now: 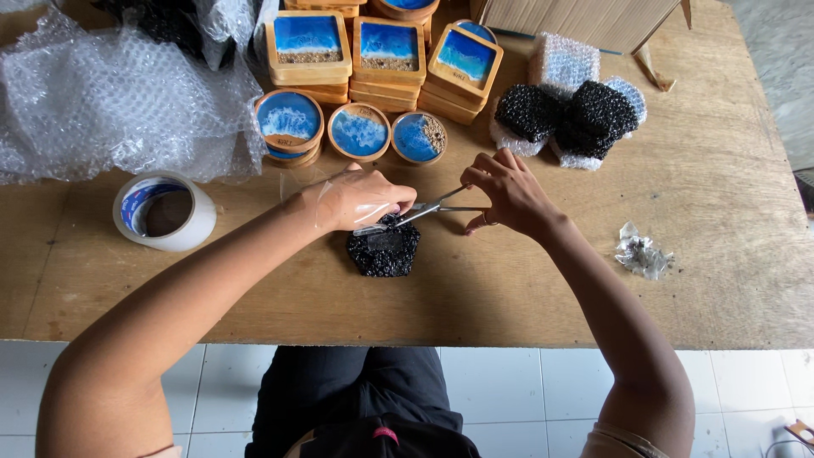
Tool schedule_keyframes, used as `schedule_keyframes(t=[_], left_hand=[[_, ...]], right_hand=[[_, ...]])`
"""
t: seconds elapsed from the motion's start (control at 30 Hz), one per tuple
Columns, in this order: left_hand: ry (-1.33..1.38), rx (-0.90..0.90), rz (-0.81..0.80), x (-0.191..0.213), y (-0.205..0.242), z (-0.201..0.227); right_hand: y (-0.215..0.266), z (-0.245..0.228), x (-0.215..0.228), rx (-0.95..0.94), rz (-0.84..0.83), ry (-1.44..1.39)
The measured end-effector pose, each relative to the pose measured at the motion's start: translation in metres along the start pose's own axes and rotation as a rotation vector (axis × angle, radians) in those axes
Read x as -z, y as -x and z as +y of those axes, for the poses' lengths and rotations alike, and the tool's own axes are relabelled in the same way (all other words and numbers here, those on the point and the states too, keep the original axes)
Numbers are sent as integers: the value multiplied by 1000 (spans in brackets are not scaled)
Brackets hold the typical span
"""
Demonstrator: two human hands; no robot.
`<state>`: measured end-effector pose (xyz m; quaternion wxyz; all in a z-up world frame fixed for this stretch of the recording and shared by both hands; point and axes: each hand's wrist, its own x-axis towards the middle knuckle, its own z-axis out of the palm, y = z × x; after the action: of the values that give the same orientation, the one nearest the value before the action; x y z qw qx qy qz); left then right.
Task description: The person wraps a circular resin art piece in black bubble wrap, secures the packaging with clear tape, and then uses scissors to trim the excess material.
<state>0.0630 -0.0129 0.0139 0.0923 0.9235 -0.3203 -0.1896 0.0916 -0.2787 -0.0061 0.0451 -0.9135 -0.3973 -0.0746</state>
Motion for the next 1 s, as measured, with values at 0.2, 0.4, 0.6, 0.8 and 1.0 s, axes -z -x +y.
schedule_keyframes(t=[0.2, 0.4, 0.6, 0.8, 1.0], left_hand=[[-44, -2, 2, -4, -2, 0], [-71, -24, 12, -7, -6, -1], [-48, -7, 42, -13, -10, -2], [-34, -23, 27, -15, -12, -5], [-2, -23, 29, -9, -7, -1]], right_hand=[[-5, -3, -5, 36, 5, 13], [-21, -12, -4, 94, 13, 42], [-29, -19, 1, 147, 30, 126], [-28, -12, 2, 254, 68, 162], [-23, -7, -2, 366, 139, 234]])
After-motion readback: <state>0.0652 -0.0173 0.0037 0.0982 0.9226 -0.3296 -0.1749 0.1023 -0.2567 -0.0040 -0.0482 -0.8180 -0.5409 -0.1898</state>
